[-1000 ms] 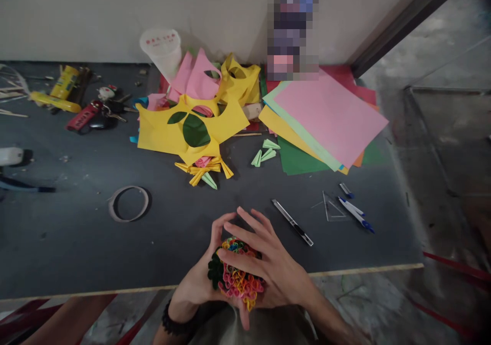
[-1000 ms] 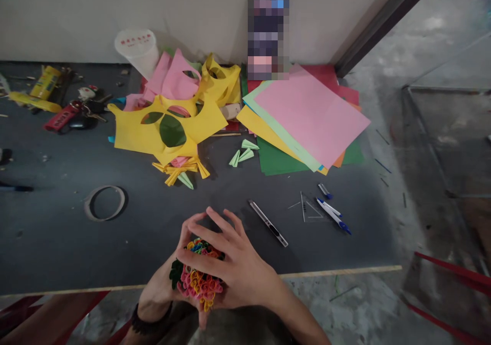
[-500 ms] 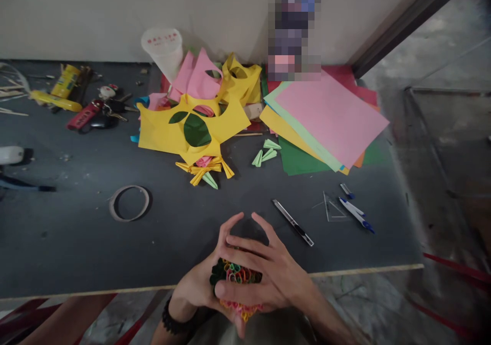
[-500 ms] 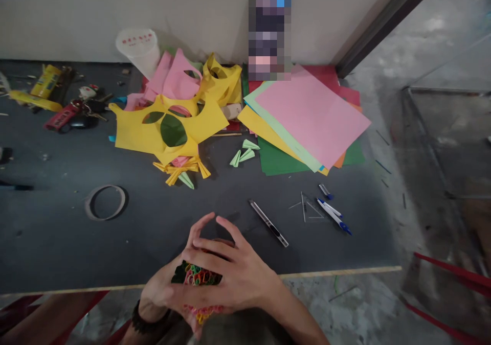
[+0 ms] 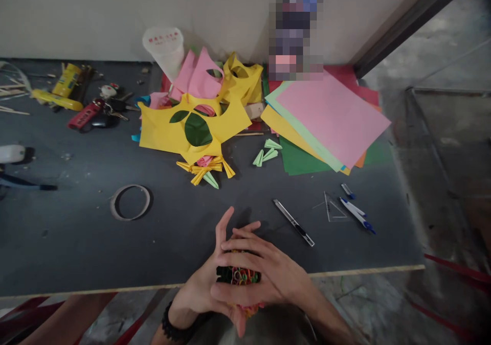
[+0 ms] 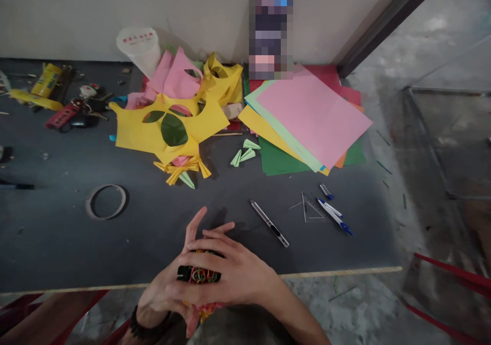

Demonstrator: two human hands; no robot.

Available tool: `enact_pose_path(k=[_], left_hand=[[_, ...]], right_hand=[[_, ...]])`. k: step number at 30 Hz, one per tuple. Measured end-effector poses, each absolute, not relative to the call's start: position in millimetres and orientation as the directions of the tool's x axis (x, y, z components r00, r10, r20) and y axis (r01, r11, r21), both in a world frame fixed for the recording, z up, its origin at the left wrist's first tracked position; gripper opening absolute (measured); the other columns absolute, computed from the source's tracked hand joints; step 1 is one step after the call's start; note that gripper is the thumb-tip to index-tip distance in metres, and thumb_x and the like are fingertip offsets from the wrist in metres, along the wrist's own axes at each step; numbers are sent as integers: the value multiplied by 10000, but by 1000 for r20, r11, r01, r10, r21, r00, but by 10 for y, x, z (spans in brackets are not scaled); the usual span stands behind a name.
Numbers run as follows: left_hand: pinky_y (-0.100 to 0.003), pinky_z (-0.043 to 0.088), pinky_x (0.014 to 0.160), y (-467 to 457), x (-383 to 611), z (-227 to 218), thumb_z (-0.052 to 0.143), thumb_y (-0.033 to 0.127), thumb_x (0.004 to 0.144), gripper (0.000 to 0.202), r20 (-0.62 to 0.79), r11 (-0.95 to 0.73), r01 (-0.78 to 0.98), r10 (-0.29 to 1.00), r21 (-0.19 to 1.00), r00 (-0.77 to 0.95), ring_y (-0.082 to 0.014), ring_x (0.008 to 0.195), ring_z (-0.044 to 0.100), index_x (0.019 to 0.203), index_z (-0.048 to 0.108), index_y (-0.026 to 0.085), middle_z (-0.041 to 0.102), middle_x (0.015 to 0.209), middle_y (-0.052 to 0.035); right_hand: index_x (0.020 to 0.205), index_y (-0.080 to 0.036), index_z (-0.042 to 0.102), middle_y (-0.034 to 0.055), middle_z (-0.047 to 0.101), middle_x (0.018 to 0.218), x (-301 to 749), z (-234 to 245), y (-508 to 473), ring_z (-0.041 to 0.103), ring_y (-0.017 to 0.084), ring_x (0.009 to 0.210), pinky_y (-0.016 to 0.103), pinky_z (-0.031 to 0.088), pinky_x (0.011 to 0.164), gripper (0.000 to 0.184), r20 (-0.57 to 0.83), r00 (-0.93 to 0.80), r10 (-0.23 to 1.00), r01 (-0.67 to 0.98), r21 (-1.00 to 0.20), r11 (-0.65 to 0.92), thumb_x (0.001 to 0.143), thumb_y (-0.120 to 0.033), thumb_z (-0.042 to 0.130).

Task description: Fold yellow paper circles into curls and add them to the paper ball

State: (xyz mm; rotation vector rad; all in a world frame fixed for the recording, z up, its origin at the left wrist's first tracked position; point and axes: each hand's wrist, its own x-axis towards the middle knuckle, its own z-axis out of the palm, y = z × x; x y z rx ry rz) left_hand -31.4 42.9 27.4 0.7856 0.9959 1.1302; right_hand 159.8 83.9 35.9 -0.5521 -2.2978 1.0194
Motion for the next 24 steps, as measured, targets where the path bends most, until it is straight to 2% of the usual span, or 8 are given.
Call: enact_pose_path(k=[3,5,10,15,18,20,22,24], left_hand=[[-736,457,1144,374,-302,222,1100,375,370,1344,-239,338,-368,927,866,289,-467,1394,651,1573,502,385,730,1354,-134],[-710,423,1196,321,-286,169,1081,438,441,1409,-230,347,-375,918,859,323,-457,1501,542,1652,360,425,667,1481,-139],[-724,354,1268,265,-232,129,938,739,498,1536,-248,359,-381,918,852,309,-496,1580,413,1732,98,379,520,1657,-207],[-670,269,1328,341,-278,185,850,843,477,1557,-242,371,-270,878,888,413,-467,1626,334,1700,-46,488,390,1764,-96],[-659,250,1334,361,-354,209,871,812,502,1516,-246,388,-248,855,888,456,-456,1644,291,1694,-17,514,380,1768,-79],[-651,305,1313,351,-393,230,924,735,548,1435,-294,438,-258,844,861,449,-444,1627,347,1691,84,522,412,1750,-74],[-619,380,1288,324,-404,250,984,596,615,1326,-356,490,-258,830,833,429,-427,1603,405,1682,203,505,424,1744,-70],[-574,386,1301,282,-376,251,998,418,686,1204,-397,493,-184,830,850,391,-403,1617,387,1664,299,483,392,1766,-54]], right_hand=[[1216,-471,751,-85,719,1414,1610,330,810,668,281,1377,471,426,1298,422,258,-772,580,151,-812,563,888,-210,801],[1259,-451,745,-65,716,1428,1626,323,799,661,267,1385,424,455,1281,407,252,-779,575,151,-814,561,927,-218,766],[1294,-471,708,-85,712,1435,1645,297,786,665,224,1374,347,560,1185,387,278,-722,633,172,-815,554,976,-252,738],[1352,-345,667,-13,742,1376,1629,261,818,639,197,1384,359,566,1179,372,427,-668,610,151,-724,673,1015,-189,670],[1331,-311,676,10,724,1363,1639,258,834,622,213,1392,388,573,1168,321,486,-643,592,167,-665,728,1032,-195,657],[1335,-284,676,33,705,1364,1656,273,832,616,233,1391,415,589,1142,303,499,-615,611,186,-661,727,1049,-191,638],[1354,-255,664,66,688,1375,1671,307,821,601,251,1395,431,608,1104,304,493,-589,641,208,-673,709,1060,-188,623],[1383,-242,646,96,679,1399,1670,356,808,588,260,1398,434,616,1087,325,450,-590,670,242,-693,679,1063,-192,617]])
